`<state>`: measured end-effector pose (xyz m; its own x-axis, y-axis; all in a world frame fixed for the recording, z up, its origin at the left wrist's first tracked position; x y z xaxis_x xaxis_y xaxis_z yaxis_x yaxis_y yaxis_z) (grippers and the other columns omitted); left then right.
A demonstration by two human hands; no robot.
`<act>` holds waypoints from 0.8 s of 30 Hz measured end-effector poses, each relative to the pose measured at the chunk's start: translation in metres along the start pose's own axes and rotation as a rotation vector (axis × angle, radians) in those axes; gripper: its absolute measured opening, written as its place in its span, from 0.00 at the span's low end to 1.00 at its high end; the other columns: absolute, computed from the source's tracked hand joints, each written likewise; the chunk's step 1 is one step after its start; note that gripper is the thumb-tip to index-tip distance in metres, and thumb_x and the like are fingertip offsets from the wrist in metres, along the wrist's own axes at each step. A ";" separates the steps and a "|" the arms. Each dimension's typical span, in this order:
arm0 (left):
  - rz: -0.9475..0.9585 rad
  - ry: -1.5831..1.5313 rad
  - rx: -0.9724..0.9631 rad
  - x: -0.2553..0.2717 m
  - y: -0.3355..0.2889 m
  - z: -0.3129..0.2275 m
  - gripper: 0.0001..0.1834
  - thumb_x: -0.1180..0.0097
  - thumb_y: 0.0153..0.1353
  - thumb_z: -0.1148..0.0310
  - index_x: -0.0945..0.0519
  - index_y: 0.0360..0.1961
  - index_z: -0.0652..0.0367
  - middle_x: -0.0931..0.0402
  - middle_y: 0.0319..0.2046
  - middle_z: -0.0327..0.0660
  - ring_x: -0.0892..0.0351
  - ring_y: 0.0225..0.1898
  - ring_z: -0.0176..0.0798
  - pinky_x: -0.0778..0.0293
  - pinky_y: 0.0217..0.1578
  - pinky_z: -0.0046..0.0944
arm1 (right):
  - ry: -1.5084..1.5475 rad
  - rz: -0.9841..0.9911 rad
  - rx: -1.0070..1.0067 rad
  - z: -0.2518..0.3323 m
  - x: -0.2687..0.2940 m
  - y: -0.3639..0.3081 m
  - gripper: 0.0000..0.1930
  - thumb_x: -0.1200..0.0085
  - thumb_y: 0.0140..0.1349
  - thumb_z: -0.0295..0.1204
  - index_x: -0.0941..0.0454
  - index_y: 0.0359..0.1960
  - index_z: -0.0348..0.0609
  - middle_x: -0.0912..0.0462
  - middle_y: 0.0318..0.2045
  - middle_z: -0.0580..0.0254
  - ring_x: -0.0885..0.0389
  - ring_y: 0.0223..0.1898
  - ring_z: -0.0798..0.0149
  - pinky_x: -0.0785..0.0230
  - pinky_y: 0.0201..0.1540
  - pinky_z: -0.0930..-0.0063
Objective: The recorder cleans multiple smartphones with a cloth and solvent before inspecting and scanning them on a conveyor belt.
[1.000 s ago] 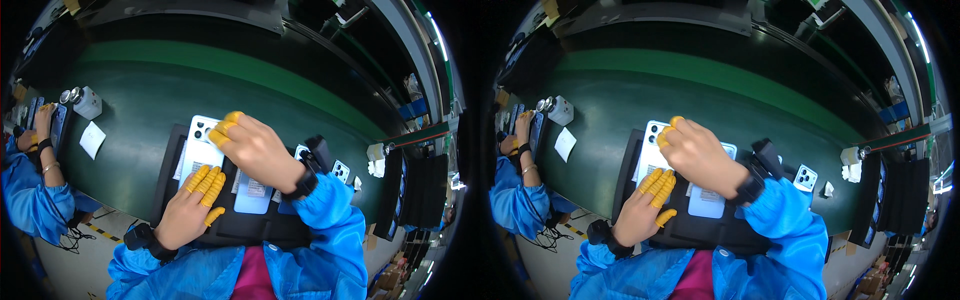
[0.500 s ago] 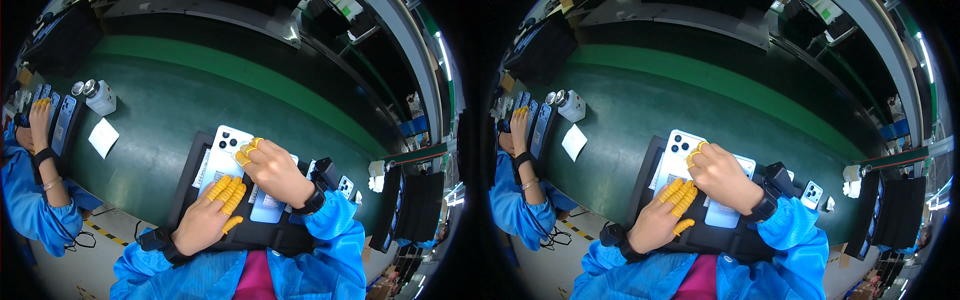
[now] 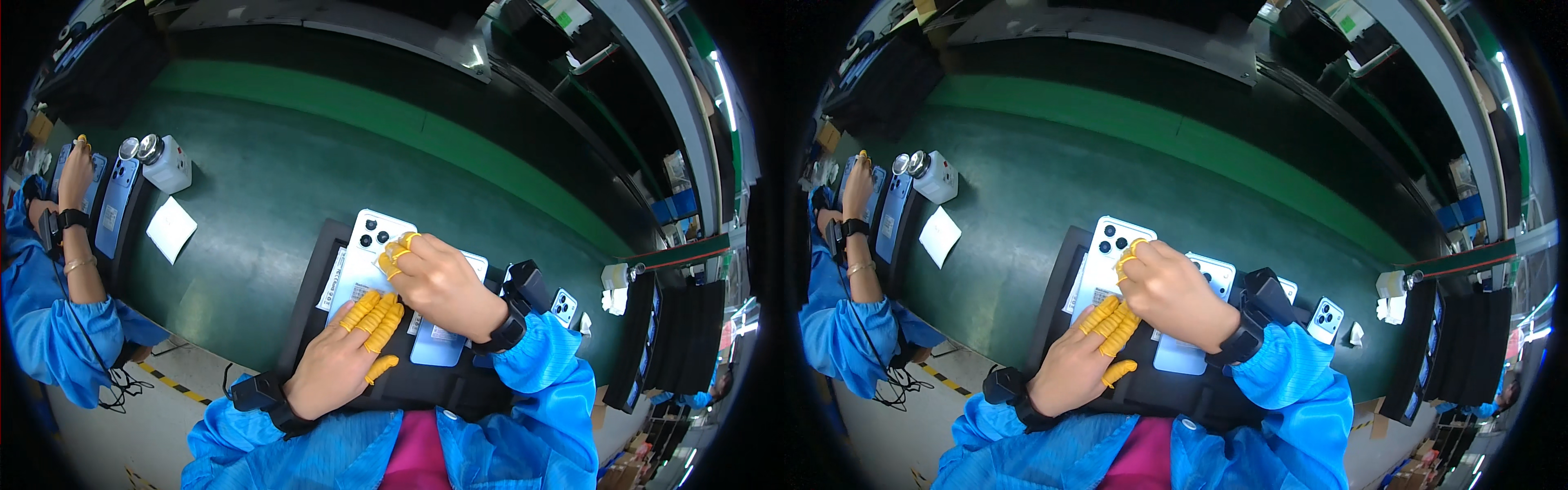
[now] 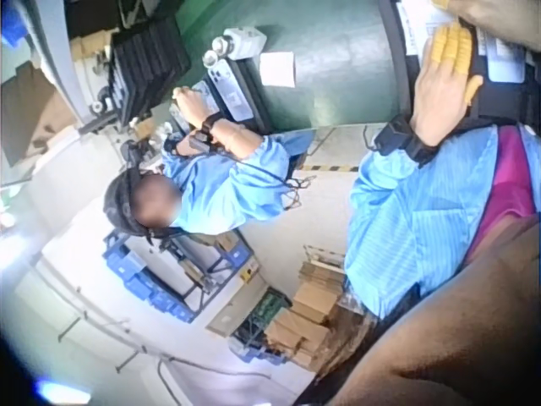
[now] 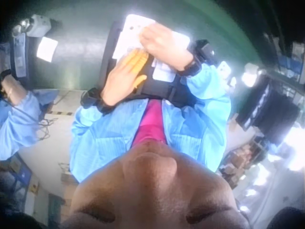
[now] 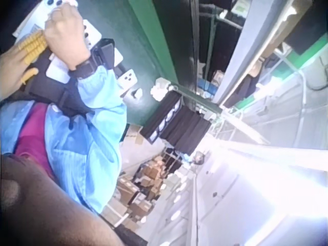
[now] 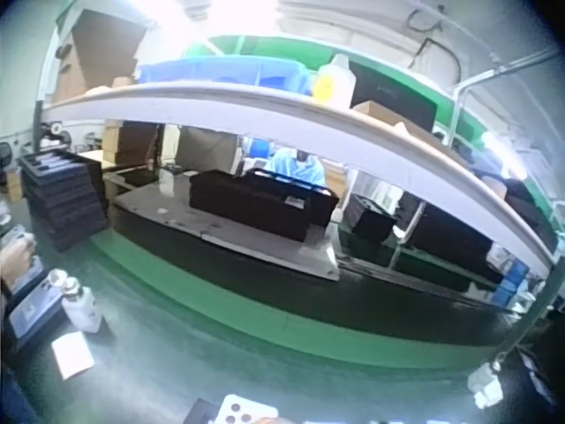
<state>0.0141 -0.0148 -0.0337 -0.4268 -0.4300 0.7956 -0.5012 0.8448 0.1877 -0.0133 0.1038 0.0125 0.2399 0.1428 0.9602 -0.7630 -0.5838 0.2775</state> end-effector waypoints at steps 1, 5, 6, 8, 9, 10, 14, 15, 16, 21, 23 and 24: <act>-0.024 0.012 -0.009 0.002 0.001 0.000 0.28 0.43 0.59 0.60 0.28 0.57 0.67 0.28 0.53 0.52 0.33 0.61 0.49 0.45 0.66 0.48 | 0.054 0.018 -0.047 -0.005 0.002 -0.004 0.07 0.39 0.42 0.22 0.18 0.26 0.36 0.23 0.25 0.60 0.24 0.34 0.61 0.25 0.43 0.68; 0.014 0.010 -0.030 -0.001 0.002 0.002 0.34 0.40 0.56 0.59 0.33 0.62 0.62 0.33 0.59 0.51 0.38 0.64 0.53 0.44 0.66 0.48 | 0.154 0.051 -0.190 -0.024 0.033 -0.029 0.05 0.41 0.42 0.19 0.18 0.25 0.36 0.18 0.28 0.54 0.21 0.34 0.59 0.25 0.42 0.69; 0.031 0.009 -0.029 -0.002 0.003 0.001 0.34 0.40 0.57 0.59 0.33 0.63 0.62 0.34 0.60 0.51 0.39 0.64 0.53 0.44 0.66 0.48 | 0.144 0.058 -0.229 -0.028 0.054 -0.036 0.08 0.42 0.40 0.16 0.18 0.25 0.35 0.17 0.28 0.53 0.21 0.33 0.57 0.24 0.38 0.67; 0.044 0.017 -0.054 -0.003 0.004 -0.002 0.35 0.40 0.57 0.60 0.34 0.63 0.62 0.35 0.61 0.50 0.40 0.65 0.52 0.45 0.66 0.48 | 0.072 0.072 -0.334 -0.041 0.089 -0.054 0.11 0.45 0.39 0.14 0.17 0.27 0.36 0.18 0.28 0.53 0.21 0.32 0.56 0.24 0.37 0.66; 0.046 -0.002 -0.037 -0.004 0.005 -0.002 0.35 0.40 0.57 0.60 0.34 0.63 0.62 0.35 0.61 0.50 0.41 0.65 0.52 0.45 0.66 0.48 | 0.012 0.031 -0.385 -0.049 0.111 -0.063 0.11 0.46 0.39 0.14 0.17 0.27 0.36 0.18 0.28 0.53 0.21 0.31 0.56 0.24 0.36 0.66; 0.047 -0.016 -0.019 -0.004 0.007 0.000 0.35 0.39 0.57 0.60 0.34 0.63 0.62 0.35 0.61 0.50 0.41 0.66 0.53 0.45 0.66 0.48 | -0.105 -0.026 -0.416 -0.059 0.137 -0.071 0.12 0.46 0.40 0.14 0.17 0.29 0.37 0.18 0.28 0.52 0.21 0.30 0.56 0.25 0.35 0.66; 0.061 0.012 0.033 -0.001 0.002 0.002 0.34 0.38 0.56 0.63 0.33 0.62 0.62 0.35 0.61 0.50 0.42 0.66 0.53 0.45 0.66 0.48 | -0.571 -0.500 -0.498 -0.113 0.255 -0.083 0.11 0.47 0.47 0.16 0.17 0.33 0.37 0.17 0.30 0.50 0.19 0.29 0.53 0.25 0.35 0.66; 0.056 0.020 0.006 -0.001 0.000 0.001 0.34 0.38 0.56 0.63 0.33 0.62 0.62 0.35 0.61 0.50 0.42 0.66 0.53 0.45 0.66 0.48 | -0.684 -0.606 -0.551 -0.130 0.288 -0.091 0.11 0.46 0.50 0.18 0.16 0.34 0.39 0.17 0.30 0.49 0.19 0.29 0.52 0.25 0.35 0.66; 0.061 0.044 0.001 -0.004 0.000 0.003 0.34 0.38 0.56 0.63 0.33 0.62 0.62 0.35 0.61 0.50 0.42 0.66 0.53 0.45 0.66 0.48 | -0.764 -0.643 -0.594 -0.149 0.311 -0.093 0.11 0.46 0.51 0.20 0.16 0.36 0.41 0.17 0.31 0.48 0.18 0.30 0.50 0.25 0.37 0.67; 0.026 0.069 -0.013 -0.002 0.000 -0.002 0.33 0.37 0.56 0.64 0.33 0.62 0.62 0.34 0.60 0.50 0.40 0.66 0.52 0.44 0.66 0.47 | -0.918 -0.337 -0.690 -0.293 0.372 -0.113 0.13 0.47 0.51 0.22 0.15 0.38 0.47 0.17 0.33 0.45 0.17 0.36 0.46 0.25 0.44 0.64; 0.004 0.081 -0.014 -0.002 -0.002 -0.002 0.32 0.37 0.56 0.65 0.32 0.62 0.62 0.33 0.60 0.50 0.40 0.65 0.52 0.43 0.65 0.46 | -0.730 -0.166 -0.815 -0.313 0.356 -0.109 0.15 0.47 0.48 0.22 0.16 0.39 0.44 0.17 0.32 0.44 0.17 0.36 0.46 0.26 0.43 0.66; 0.000 0.078 -0.018 -0.002 -0.002 -0.002 0.32 0.37 0.56 0.65 0.32 0.62 0.61 0.33 0.59 0.50 0.39 0.65 0.52 0.42 0.65 0.46 | -0.675 -0.015 -1.015 -0.301 0.356 -0.101 0.21 0.50 0.48 0.20 0.18 0.46 0.43 0.17 0.38 0.44 0.18 0.42 0.48 0.29 0.51 0.68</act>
<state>0.0176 -0.0148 -0.0346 -0.3666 -0.4046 0.8378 -0.4871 0.8507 0.1977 -0.0315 0.4544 0.3360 0.2862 -0.4761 0.8315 -0.8075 0.3472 0.4768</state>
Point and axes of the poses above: each hand's wrist, its own y-axis towards the middle knuckle, its own x-axis out of the back of the hand, z = x × y, the point moved 6 cm from there along y, towards the middle knuckle
